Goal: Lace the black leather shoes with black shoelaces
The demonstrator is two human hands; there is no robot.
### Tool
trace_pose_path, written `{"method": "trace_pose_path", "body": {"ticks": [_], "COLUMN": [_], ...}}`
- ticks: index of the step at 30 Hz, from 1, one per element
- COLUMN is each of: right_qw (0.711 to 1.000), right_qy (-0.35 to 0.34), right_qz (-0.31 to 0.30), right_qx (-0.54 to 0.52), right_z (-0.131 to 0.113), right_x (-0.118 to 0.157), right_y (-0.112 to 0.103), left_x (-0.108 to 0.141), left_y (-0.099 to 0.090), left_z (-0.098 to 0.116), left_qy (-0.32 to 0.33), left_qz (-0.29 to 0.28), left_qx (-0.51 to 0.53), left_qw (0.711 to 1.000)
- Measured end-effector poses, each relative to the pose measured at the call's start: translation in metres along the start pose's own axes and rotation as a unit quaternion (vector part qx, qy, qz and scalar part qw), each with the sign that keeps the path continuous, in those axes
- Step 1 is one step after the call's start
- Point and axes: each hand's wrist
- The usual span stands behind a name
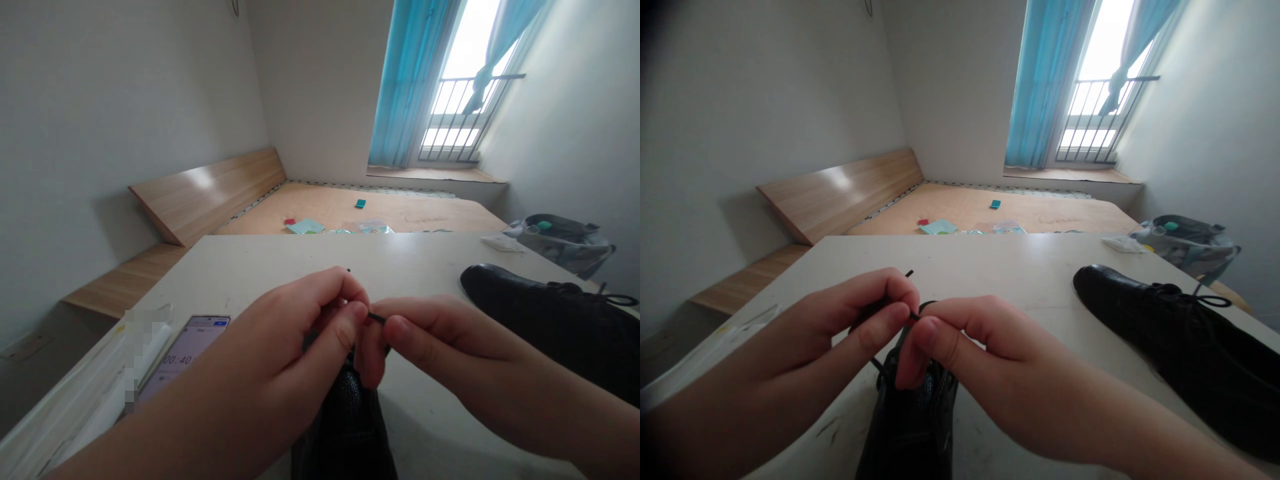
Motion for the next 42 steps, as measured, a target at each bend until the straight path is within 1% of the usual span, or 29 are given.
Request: {"method": "trace_pose_path", "body": {"ticks": [2,4,7,10,12,13,15,16,18,20,23,25,27,29,32,34,36,37,39,42], "right_qw": [0.998,0.994,0.991,0.99,0.993,0.995,0.999,0.998,0.996,0.994,0.983,0.972,0.969,0.974,0.978,0.966,0.941,0.929,0.919,0.935], "right_qy": [-0.029,-0.073,-0.111,-0.112,-0.094,-0.079,-0.047,-0.035,-0.02,-0.018,-0.041,-0.052,-0.049,-0.05,-0.091,-0.141,-0.182,-0.185,-0.158,-0.065], "right_qz": [0.02,0.021,0.049,0.09,0.073,0.051,0.003,-0.015,-0.023,0.004,0.066,0.102,0.13,0.158,0.187,0.186,0.164,0.152,0.129,0.104], "right_qx": [-0.047,-0.076,-0.061,0.005,0.023,0.017,-0.019,-0.043,-0.085,-0.11,-0.164,-0.204,-0.206,-0.155,-0.011,0.111,0.232,0.282,0.337,0.334], "right_z": [-0.005,-0.008,-0.006,-0.004,-0.004,-0.005,-0.006,-0.006,-0.004,-0.001,0.005,0.009,0.011,0.011,0.01,0.011,0.011,0.011,0.01,0.004], "right_x": [0.003,0.005,0.004,0.003,0.003,0.003,0.003,0.002,0.001,-0.002,-0.005,-0.007,-0.009,-0.01,-0.011,-0.01,-0.009,-0.009,-0.008,-0.008], "right_y": [0.005,0.008,0.013,0.017,0.019,0.019,0.018,0.017,0.015,0.014,0.013,0.013,0.013,0.014,0.015,0.014,0.01,0.008,0.002,-0.005], "left_x": [0.002,0.004,0.008,0.011,0.013,0.013,0.014,0.014,0.013,0.013,0.015,0.016,0.015,0.011,0.005,0.004,0.004,0.004,0.005,0.001], "left_y": [0.0,0.0,-0.001,0.001,0.004,0.006,0.007,0.007,0.004,0.0,-0.003,-0.001,0.004,0.012,0.021,0.024,0.023,0.021,0.017,0.011], "left_z": [0.0,-0.001,0.0,0.006,0.011,0.012,0.012,0.01,0.006,0.001,-0.005,-0.006,-0.005,-0.004,-0.003,-0.004,-0.004,-0.004,-0.006,-0.014], "left_qy": [0.003,0.008,0.033,0.074,0.087,0.083,0.083,0.072,0.033,-0.021,-0.082,-0.098,-0.104,-0.114,-0.104,-0.1,-0.097,-0.097,-0.101,-0.121], "left_qz": [0.024,0.065,0.121,0.156,0.172,0.175,0.138,0.129,0.095,0.044,-0.062,-0.136,-0.192,-0.204,-0.165,-0.151,-0.148,-0.149,-0.143,-0.12], "left_qx": [0.064,0.108,0.155,0.171,0.144,0.125,0.094,0.076,0.038,0.005,-0.048,-0.081,-0.096,-0.101,-0.066,-0.055,-0.05,-0.041,-0.009,0.032], "left_qw": [0.998,0.992,0.98,0.97,0.971,0.973,0.982,0.986,0.994,0.999,0.994,0.983,0.971,0.967,0.979,0.982,0.983,0.983,0.984,0.985]}}
Point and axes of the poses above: each hand's wrist, its own x-axis away from the middle knuckle, its own y-axis out of the palm, z = x × y, and after that the axes turned 13 degrees about -x, right-handed
